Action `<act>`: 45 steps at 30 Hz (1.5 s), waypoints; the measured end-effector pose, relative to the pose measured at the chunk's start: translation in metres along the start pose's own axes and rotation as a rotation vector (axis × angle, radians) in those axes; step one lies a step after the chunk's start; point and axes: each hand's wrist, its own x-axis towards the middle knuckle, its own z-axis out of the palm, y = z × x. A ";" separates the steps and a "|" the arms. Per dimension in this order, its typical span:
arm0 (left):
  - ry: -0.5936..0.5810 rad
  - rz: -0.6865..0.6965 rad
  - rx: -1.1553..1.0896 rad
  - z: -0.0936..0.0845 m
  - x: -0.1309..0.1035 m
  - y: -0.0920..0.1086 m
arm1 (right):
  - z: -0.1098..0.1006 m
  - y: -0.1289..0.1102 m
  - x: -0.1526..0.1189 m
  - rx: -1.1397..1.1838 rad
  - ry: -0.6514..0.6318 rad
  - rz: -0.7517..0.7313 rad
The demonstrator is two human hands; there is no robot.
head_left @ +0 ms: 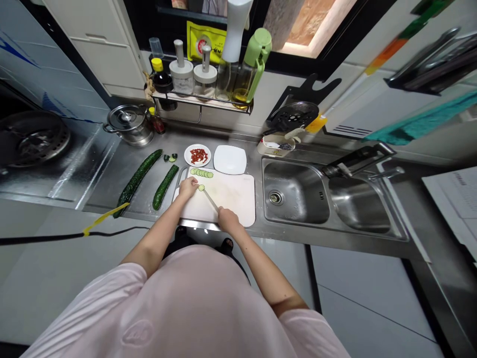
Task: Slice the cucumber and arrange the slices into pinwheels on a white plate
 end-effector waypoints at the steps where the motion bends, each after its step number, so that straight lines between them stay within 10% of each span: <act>1: 0.003 0.012 0.007 0.000 -0.001 0.000 | 0.001 0.001 -0.001 0.003 0.001 -0.001; 14: 0.053 0.293 0.161 0.009 -0.039 -0.001 | 0.010 0.022 -0.020 0.063 0.121 0.135; 26: -0.022 0.041 -0.027 0.002 -0.015 0.011 | 0.007 0.043 -0.018 0.114 0.147 0.237; 45: 0.167 -0.139 0.073 -0.016 0.008 0.008 | 0.018 0.049 -0.011 0.122 0.175 0.233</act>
